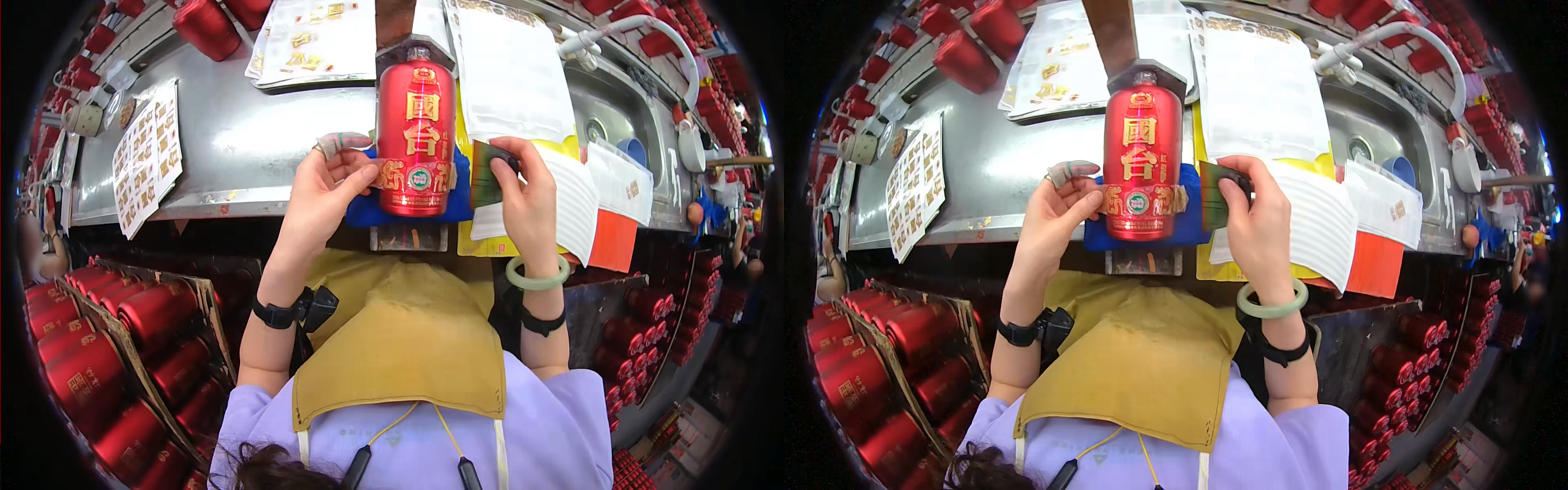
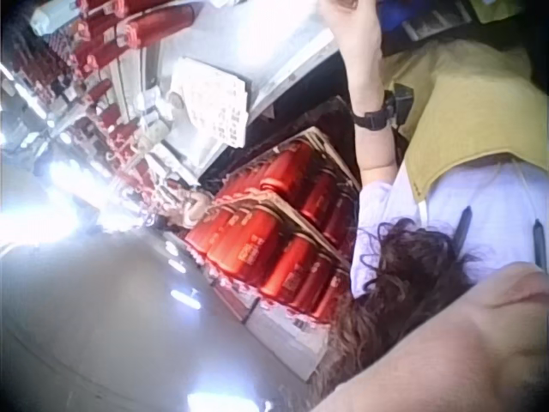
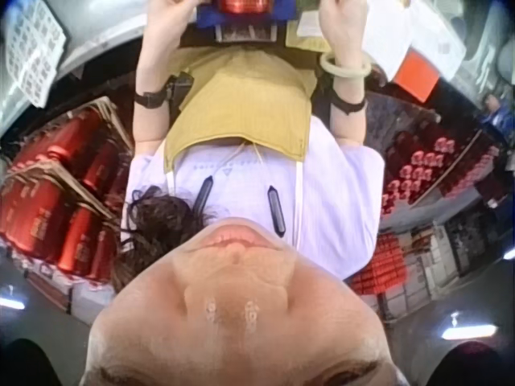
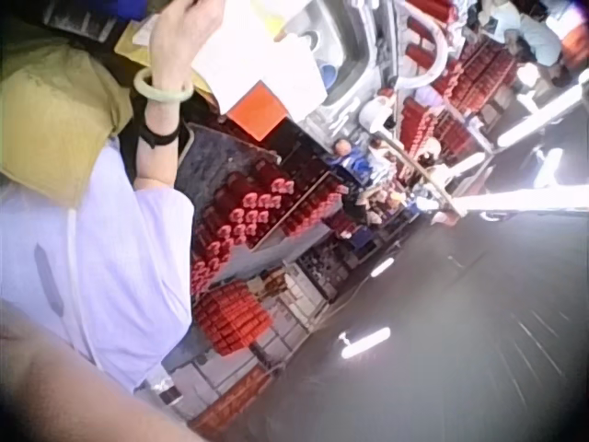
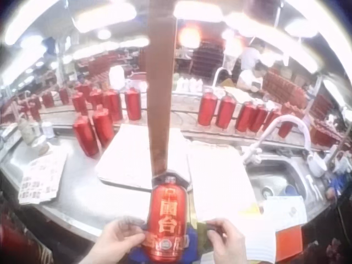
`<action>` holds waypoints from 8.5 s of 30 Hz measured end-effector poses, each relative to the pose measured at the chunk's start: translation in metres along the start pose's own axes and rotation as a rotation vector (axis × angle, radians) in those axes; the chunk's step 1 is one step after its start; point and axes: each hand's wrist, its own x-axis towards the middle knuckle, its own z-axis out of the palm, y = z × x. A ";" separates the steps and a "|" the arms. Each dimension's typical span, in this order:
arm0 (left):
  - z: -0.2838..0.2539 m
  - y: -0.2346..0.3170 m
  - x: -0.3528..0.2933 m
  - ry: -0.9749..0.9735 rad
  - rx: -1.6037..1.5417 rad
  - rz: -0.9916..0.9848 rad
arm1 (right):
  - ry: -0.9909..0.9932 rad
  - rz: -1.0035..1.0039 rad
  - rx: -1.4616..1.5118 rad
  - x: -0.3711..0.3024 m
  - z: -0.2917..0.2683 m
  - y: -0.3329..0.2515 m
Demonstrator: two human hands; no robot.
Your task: Apply decorative and informative stickers and labels to red bottles on a production line.
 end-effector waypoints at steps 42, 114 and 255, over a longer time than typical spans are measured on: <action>0.043 -0.014 -0.018 0.211 0.847 0.673 | 0.174 -0.109 -0.250 0.001 0.010 -0.003; 0.048 -0.025 -0.016 0.271 0.804 0.785 | -0.206 -0.804 -0.408 -0.002 0.016 -0.050; 0.034 -0.032 -0.009 0.176 0.723 0.526 | -0.146 0.053 -0.476 0.017 -0.049 -0.015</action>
